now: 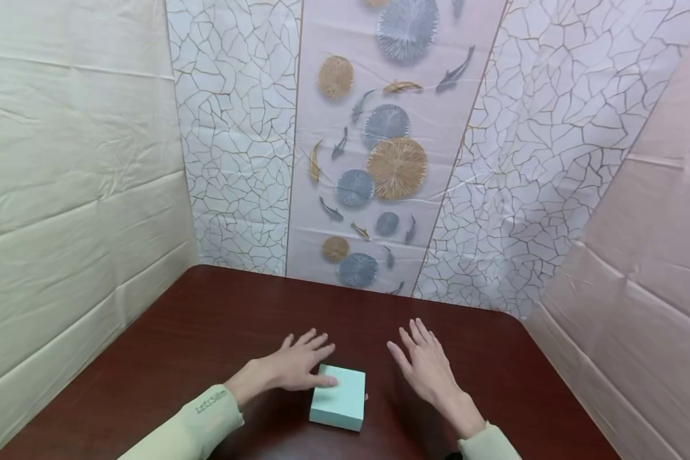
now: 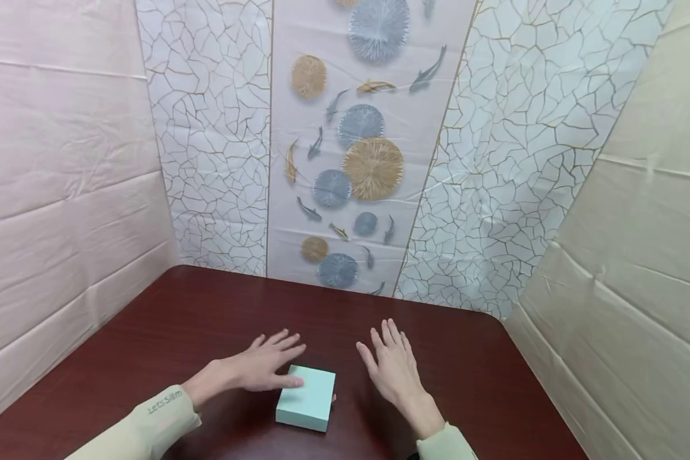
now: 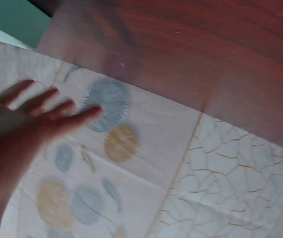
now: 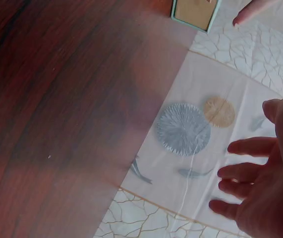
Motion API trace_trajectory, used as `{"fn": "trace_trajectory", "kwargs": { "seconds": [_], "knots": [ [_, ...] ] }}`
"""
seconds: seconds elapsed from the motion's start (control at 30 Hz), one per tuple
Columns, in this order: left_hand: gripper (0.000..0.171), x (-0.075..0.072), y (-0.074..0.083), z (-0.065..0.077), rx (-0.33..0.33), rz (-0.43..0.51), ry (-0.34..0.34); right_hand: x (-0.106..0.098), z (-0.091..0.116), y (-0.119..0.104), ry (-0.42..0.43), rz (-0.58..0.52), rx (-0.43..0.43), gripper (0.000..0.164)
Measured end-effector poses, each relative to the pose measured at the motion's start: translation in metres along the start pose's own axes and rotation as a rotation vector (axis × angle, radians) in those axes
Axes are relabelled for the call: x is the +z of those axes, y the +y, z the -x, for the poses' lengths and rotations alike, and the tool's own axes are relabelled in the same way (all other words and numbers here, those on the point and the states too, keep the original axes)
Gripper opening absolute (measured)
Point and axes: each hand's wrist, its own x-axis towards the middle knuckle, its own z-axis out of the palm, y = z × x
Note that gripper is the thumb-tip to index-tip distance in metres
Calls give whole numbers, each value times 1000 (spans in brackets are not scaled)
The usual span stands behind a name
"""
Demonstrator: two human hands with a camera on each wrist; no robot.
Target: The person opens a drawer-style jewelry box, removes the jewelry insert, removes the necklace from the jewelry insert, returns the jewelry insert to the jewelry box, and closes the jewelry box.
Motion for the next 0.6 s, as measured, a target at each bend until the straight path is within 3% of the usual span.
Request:
{"fn": "trace_trajectory", "kwargs": {
  "seconds": [0.13,0.23,0.33,0.47,0.6],
  "knots": [
    [90,2,10,1,93,8,-127,2,-3,-9,52,-64,-67,33],
    [93,6,14,0,122,-17,-153,4,-6,-15,-11,-141,-72,18],
    [93,9,15,-2,136,-48,-135,3,-10,-22,-178,-243,-83,13],
    [92,11,13,-3,139,-65,-100,1,-13,-28,-438,-401,-103,21],
    [93,11,8,-5,130,-69,-84,3,-16,-34,-607,-499,-103,25]
  ]
}}
